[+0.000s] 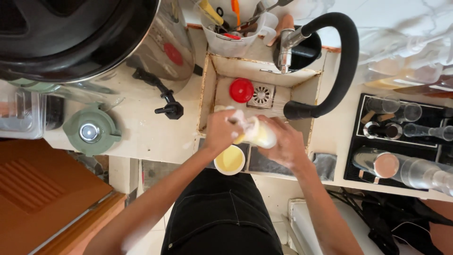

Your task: Wiping down a counter and washing a small plastic container in a sink.

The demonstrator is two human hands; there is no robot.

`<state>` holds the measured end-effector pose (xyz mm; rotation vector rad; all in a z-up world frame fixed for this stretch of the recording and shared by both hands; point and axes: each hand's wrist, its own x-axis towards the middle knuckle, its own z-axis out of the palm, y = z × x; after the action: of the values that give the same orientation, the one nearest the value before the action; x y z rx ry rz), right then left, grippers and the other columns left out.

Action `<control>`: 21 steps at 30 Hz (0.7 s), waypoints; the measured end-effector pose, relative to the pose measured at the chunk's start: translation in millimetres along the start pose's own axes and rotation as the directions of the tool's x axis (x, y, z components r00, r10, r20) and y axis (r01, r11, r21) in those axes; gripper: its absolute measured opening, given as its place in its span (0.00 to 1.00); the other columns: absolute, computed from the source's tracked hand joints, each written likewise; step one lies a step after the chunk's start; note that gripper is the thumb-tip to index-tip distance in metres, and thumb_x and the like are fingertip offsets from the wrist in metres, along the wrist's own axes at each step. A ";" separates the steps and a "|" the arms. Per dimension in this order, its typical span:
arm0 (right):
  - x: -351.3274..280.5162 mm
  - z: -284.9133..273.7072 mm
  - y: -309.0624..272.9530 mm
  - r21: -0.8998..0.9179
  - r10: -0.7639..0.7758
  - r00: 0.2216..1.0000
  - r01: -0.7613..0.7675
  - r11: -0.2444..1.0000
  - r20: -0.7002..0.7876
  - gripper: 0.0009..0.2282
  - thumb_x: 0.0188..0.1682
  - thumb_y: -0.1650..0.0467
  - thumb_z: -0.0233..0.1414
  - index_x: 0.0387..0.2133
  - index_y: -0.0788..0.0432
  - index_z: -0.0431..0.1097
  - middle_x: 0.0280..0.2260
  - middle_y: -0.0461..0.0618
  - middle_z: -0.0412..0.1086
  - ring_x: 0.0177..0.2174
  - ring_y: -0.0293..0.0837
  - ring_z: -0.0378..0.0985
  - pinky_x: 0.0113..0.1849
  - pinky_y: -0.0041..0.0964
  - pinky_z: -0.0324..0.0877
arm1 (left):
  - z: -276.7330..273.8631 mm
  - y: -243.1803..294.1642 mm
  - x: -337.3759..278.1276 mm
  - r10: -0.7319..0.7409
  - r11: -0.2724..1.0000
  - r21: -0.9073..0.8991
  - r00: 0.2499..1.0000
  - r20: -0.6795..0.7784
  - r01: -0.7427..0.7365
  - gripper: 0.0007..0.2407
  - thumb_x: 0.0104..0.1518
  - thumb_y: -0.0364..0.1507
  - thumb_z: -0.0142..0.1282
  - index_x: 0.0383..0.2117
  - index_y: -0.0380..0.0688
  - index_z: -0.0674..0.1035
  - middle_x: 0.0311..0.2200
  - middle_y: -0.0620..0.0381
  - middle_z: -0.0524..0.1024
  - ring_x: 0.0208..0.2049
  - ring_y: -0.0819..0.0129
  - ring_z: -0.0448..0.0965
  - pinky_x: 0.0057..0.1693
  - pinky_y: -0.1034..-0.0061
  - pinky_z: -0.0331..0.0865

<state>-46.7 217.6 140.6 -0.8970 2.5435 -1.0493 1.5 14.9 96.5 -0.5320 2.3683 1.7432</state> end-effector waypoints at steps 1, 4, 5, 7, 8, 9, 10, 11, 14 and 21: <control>-0.5 -2.6 3.5 -0.002 0.002 1.000 -0.002 1.000 -0.004 0.34 0.28 0.72 0.65 0.56 0.50 0.69 0.46 0.48 0.75 0.40 0.52 0.80 0.40 0.43 0.76 | -9.4 5.3 -7.5 0.004 1.000 0.001 1.000 0.003 -0.004 0.08 0.50 0.28 0.66 0.35 0.41 0.85 0.31 0.42 0.83 0.32 0.54 0.83 0.42 0.65 0.75; -6.6 -11.0 14.8 -0.024 -0.019 0.998 0.018 1.000 -0.051 0.34 0.27 0.71 0.66 0.54 0.50 0.69 0.46 0.48 0.74 0.41 0.52 0.80 0.40 0.43 0.76 | -21.2 2.8 -22.1 0.518 0.855 -0.114 0.824 0.230 -0.505 0.16 0.53 0.25 0.60 0.49 0.41 0.81 0.50 0.41 0.78 0.42 0.53 0.82 0.51 0.64 0.73; -8.2 -11.5 17.3 -0.035 -0.091 0.994 0.089 0.995 -0.056 0.33 0.27 0.71 0.65 0.53 0.49 0.70 0.47 0.46 0.74 0.41 0.50 0.80 0.41 0.41 0.76 | -18.8 -10.3 -21.4 0.549 0.817 -0.035 0.759 0.349 -0.575 0.16 0.54 0.25 0.60 0.50 0.39 0.80 0.47 0.41 0.78 0.44 0.49 0.80 0.54 0.61 0.70; -10.3 -8.1 14.0 -0.036 -0.167 0.985 0.165 0.986 -0.054 0.32 0.26 0.71 0.65 0.51 0.48 0.70 0.48 0.44 0.75 0.42 0.49 0.80 0.41 0.40 0.77 | -8.0 -47.3 -22.1 0.551 0.769 0.042 0.694 0.464 -0.638 0.15 0.56 0.24 0.60 0.51 0.37 0.78 0.44 0.41 0.78 0.45 0.46 0.78 0.58 0.58 0.67; -8.9 -7.7 10.5 -0.144 -0.165 0.986 0.168 0.975 0.031 0.33 0.24 0.72 0.65 0.51 0.45 0.73 0.45 0.44 0.75 0.39 0.49 0.80 0.40 0.42 0.77 | 2.7 -69.7 -17.3 0.446 0.808 0.084 0.699 0.559 -0.583 0.11 0.59 0.25 0.57 0.48 0.38 0.78 0.43 0.44 0.78 0.46 0.48 0.79 0.59 0.59 0.69; -7.2 -7.3 7.0 -0.249 -0.153 0.981 0.178 0.952 0.115 0.35 0.21 0.73 0.65 0.51 0.42 0.76 0.42 0.43 0.75 0.35 0.49 0.79 0.39 0.44 0.77 | 13.1 -92.0 -12.3 0.333 0.838 0.133 0.689 0.644 -0.529 0.08 0.63 0.25 0.54 0.45 0.39 0.78 0.43 0.47 0.79 0.47 0.50 0.79 0.60 0.60 0.70; -9.3 0.2 11.6 -0.250 -0.156 0.981 0.181 0.951 0.115 0.35 0.21 0.73 0.65 0.51 0.42 0.76 0.42 0.43 0.75 0.35 0.49 0.79 0.39 0.44 0.77 | 17.2 -106.2 0.9 0.334 0.837 0.134 0.690 0.642 -0.530 0.08 0.63 0.25 0.54 0.45 0.39 0.78 0.43 0.47 0.79 0.47 0.50 0.79 0.60 0.60 0.70; -11.4 7.8 16.3 -0.291 -0.152 0.982 0.179 0.940 0.114 0.35 0.20 0.73 0.65 0.50 0.41 0.76 0.42 0.43 0.75 0.36 0.49 0.79 0.39 0.47 0.74 | 21.2 -120.5 14.2 0.332 0.896 -0.044 0.602 0.726 -0.441 0.14 0.52 0.26 0.60 0.46 0.37 0.79 0.45 0.47 0.76 0.47 0.51 0.78 0.56 0.60 0.71; -21.1 33.0 27.5 -0.388 -0.167 0.986 0.156 0.908 0.004 0.33 0.23 0.74 0.65 0.50 0.42 0.75 0.43 0.43 0.75 0.39 0.49 0.77 0.41 0.48 0.69 | 26.1 -149.6 21.2 0.325 0.924 -0.158 0.500 0.802 -0.348 0.19 0.42 0.27 0.65 0.44 0.36 0.80 0.45 0.47 0.74 0.44 0.53 0.77 0.51 0.62 0.72; -31.5 44.1 52.0 -0.366 -0.260 0.955 0.195 0.910 -0.140 0.31 0.27 0.75 0.66 0.50 0.44 0.73 0.45 0.42 0.76 0.45 0.47 0.77 0.44 0.47 0.64 | 99.6 -234.5 35.5 0.156 0.784 0.152 0.428 0.890 -0.602 0.05 0.53 0.27 0.60 0.30 0.39 0.81 0.25 0.53 0.81 0.28 0.59 0.79 0.36 0.69 0.72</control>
<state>-26.2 241.7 72.4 -1.2706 2.8952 -0.7792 46.8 41.2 -155.4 0.8753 2.0264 1.0191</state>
